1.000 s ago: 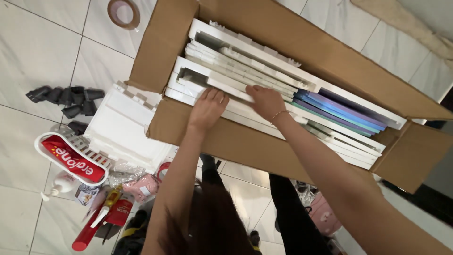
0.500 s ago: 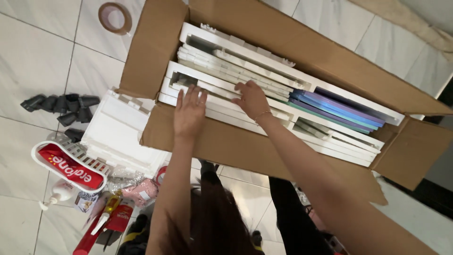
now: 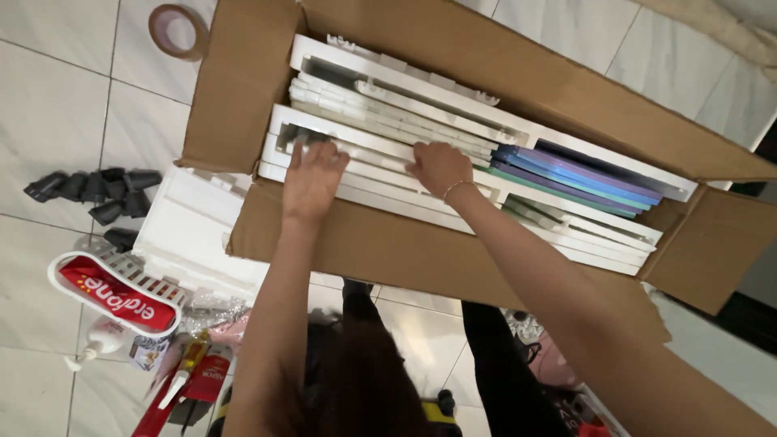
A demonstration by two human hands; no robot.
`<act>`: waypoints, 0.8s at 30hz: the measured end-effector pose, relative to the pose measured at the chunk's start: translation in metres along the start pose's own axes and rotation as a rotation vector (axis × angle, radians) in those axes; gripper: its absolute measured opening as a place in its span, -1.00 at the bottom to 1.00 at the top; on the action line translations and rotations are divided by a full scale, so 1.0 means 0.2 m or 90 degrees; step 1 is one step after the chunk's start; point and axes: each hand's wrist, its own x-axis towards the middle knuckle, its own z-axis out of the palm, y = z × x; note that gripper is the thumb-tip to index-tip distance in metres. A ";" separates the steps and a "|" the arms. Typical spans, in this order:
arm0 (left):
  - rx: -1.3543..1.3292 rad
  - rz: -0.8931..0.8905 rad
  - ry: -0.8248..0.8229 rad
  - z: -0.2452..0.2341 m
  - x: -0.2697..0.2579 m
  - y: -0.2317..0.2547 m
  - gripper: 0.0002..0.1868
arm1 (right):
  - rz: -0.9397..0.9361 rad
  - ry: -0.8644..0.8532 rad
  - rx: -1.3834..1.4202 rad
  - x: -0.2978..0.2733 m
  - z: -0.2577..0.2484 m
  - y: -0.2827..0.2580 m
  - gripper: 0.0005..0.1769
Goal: Unpack white plastic parts and panels from a large cardboard shipping box.
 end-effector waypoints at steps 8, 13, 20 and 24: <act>-0.040 -0.066 0.065 0.03 -0.01 0.01 -0.72 | -0.112 0.169 0.134 -0.20 0.14 0.16 -0.89; -0.080 -0.131 0.062 0.06 -0.08 0.07 -0.70 | -0.017 0.140 0.235 -0.25 0.19 0.19 -0.86; -0.120 -0.217 0.038 -0.06 -0.03 0.08 -0.57 | -0.041 0.194 0.264 -0.23 0.24 0.14 -0.87; -0.114 -0.189 -0.005 -0.10 -0.04 0.04 -0.50 | -0.156 0.242 0.162 -0.27 0.21 0.12 -0.68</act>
